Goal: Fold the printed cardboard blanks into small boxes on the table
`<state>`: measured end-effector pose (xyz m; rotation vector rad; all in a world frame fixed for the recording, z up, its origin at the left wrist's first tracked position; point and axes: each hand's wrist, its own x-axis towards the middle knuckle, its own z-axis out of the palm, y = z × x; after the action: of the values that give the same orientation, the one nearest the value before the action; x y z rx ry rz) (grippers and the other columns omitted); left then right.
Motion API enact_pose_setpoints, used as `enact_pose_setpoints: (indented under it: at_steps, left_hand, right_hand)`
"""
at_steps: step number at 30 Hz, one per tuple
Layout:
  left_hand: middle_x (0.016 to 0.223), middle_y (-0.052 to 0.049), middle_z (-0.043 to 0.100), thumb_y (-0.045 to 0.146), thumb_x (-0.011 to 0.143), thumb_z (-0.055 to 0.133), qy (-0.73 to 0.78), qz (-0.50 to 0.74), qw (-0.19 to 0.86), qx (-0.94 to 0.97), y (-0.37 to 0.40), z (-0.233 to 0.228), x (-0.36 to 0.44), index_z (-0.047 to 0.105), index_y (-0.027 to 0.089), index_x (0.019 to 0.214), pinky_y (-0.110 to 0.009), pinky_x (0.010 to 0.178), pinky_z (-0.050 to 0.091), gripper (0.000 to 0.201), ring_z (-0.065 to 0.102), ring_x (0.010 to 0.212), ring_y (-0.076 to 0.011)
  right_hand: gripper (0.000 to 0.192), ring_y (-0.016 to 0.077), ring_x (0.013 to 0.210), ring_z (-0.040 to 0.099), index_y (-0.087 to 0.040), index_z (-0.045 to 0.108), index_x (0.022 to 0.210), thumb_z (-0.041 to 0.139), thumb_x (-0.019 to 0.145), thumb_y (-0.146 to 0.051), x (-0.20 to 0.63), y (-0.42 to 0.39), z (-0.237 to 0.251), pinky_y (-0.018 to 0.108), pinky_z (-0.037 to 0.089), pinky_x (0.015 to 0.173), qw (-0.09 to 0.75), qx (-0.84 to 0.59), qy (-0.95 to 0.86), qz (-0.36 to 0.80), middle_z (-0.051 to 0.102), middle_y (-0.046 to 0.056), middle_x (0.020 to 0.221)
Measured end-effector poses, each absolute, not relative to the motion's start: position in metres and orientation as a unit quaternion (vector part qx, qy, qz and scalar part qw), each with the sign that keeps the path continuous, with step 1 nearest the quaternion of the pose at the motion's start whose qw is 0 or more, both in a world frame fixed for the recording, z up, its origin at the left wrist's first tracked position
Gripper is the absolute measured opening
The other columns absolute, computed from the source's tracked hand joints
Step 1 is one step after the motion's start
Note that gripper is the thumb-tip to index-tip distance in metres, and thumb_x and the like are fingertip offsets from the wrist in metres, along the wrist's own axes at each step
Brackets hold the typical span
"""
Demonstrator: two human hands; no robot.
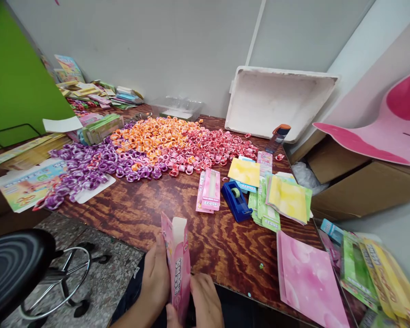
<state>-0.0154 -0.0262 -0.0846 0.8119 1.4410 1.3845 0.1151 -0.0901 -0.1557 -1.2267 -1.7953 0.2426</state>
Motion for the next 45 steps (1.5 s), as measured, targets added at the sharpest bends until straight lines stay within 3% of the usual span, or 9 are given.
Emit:
enact_pose_setpoints:
  at_steps: [4,8,11,16,21,29,36,40,45]
  left_hand:
    - [0.059,0.0,0.051,0.084,0.089,0.051,0.569,0.565,0.453,0.388,-0.024,-0.09,-0.014,0.054,0.018,0.063,-0.023,0.052,0.038,0.071,0.043,0.057,-0.0119]
    - [0.083,-0.008,0.071,0.074,0.098,0.048,0.552,0.563,0.484,0.379,-0.038,-0.105,-0.009,0.072,0.015,0.097,-0.027,0.071,0.055,0.065,0.063,0.076,-0.019]
    - [0.106,-0.013,0.076,0.063,0.104,0.046,0.504,0.556,0.503,0.428,-0.051,-0.118,-0.005,0.071,0.016,0.114,-0.031,0.085,0.058,0.055,0.07,0.093,-0.0233]
    - [0.095,-0.012,0.078,0.052,0.108,0.044,0.517,0.536,0.471,0.472,-0.057,-0.139,-0.009,0.07,0.016,0.1,-0.027,0.07,0.055,0.045,0.07,0.075,-0.0199]
    - [0.083,-0.01,0.078,0.059,0.105,0.047,0.555,0.53,0.43,0.475,-0.05,-0.138,-0.017,0.072,0.016,0.097,-0.025,0.06,0.053,0.05,0.07,0.065,-0.0195]
    - [0.091,-0.01,0.08,0.059,0.103,0.05,0.517,0.566,0.471,0.437,-0.046,-0.128,-0.015,0.073,0.016,0.105,-0.027,0.067,0.06,0.049,0.073,0.073,-0.0215]
    - [0.083,-0.007,0.078,0.073,0.093,0.059,0.576,0.596,0.46,0.318,-0.037,-0.124,-0.017,0.072,0.017,0.094,-0.026,0.068,0.059,0.058,0.071,0.073,-0.0204]
    - [0.066,-0.001,0.067,0.077,0.089,0.061,0.56,0.608,0.467,0.314,-0.029,-0.118,-0.019,0.067,0.017,0.083,-0.022,0.057,0.053,0.06,0.06,0.059,-0.0148]
    - [0.074,-0.004,0.07,0.079,0.09,0.056,0.562,0.589,0.48,0.326,-0.026,-0.113,-0.016,0.07,0.017,0.091,-0.026,0.063,0.056,0.064,0.059,0.062,-0.0157]
  right_hand:
    - [0.051,0.0271,0.11,0.077,-0.019,0.061,0.137,0.063,0.098,-0.051,0.115,-0.083,-0.138,0.034,0.065,0.093,0.433,-0.53,-0.705,0.186,0.077,0.013,0.124]
    - [0.05,0.0271,0.119,0.074,-0.019,0.063,0.138,0.057,0.103,-0.054,0.108,-0.08,-0.127,0.035,0.061,0.101,0.474,-0.577,-0.636,0.193,0.074,0.013,0.132]
    - [0.049,0.0263,0.115,0.075,-0.018,0.066,0.135,0.058,0.103,-0.054,0.105,-0.075,-0.119,0.034,0.061,0.099,0.495,-0.586,-0.597,0.234,0.076,0.014,0.129]
    - [0.042,0.0242,0.098,0.08,-0.022,0.075,0.12,0.052,0.105,-0.054,0.098,-0.074,-0.111,0.029,0.064,0.087,0.499,-0.599,-0.543,0.313,0.081,0.01,0.113]
    - [0.05,0.0267,0.092,0.082,-0.02,0.071,0.128,0.054,0.102,-0.06,0.087,-0.081,-0.127,0.028,0.066,0.075,0.501,-0.649,-0.505,0.271,0.083,0.011,0.107]
    - [0.051,0.0263,0.076,0.08,-0.022,0.071,0.108,0.046,0.103,-0.066,0.084,-0.083,-0.144,0.029,0.064,0.067,0.485,-0.676,-0.514,0.21,0.082,0.011,0.09]
    - [0.047,0.0215,0.082,0.078,-0.022,0.076,0.106,0.054,0.101,-0.064,0.09,-0.072,-0.13,0.026,0.063,0.078,0.536,-0.559,-0.543,0.326,0.08,0.007,0.094]
    - [0.038,0.0204,0.084,0.075,-0.024,0.075,0.11,0.061,0.1,-0.057,0.095,-0.071,-0.123,0.026,0.06,0.079,0.528,-0.547,-0.591,0.269,0.078,0.006,0.094]
    - [0.026,0.0206,0.078,0.071,-0.023,0.071,0.107,0.058,0.104,-0.046,0.094,-0.072,-0.12,0.032,0.06,0.079,0.524,-0.523,-0.642,0.197,0.074,0.005,0.087]
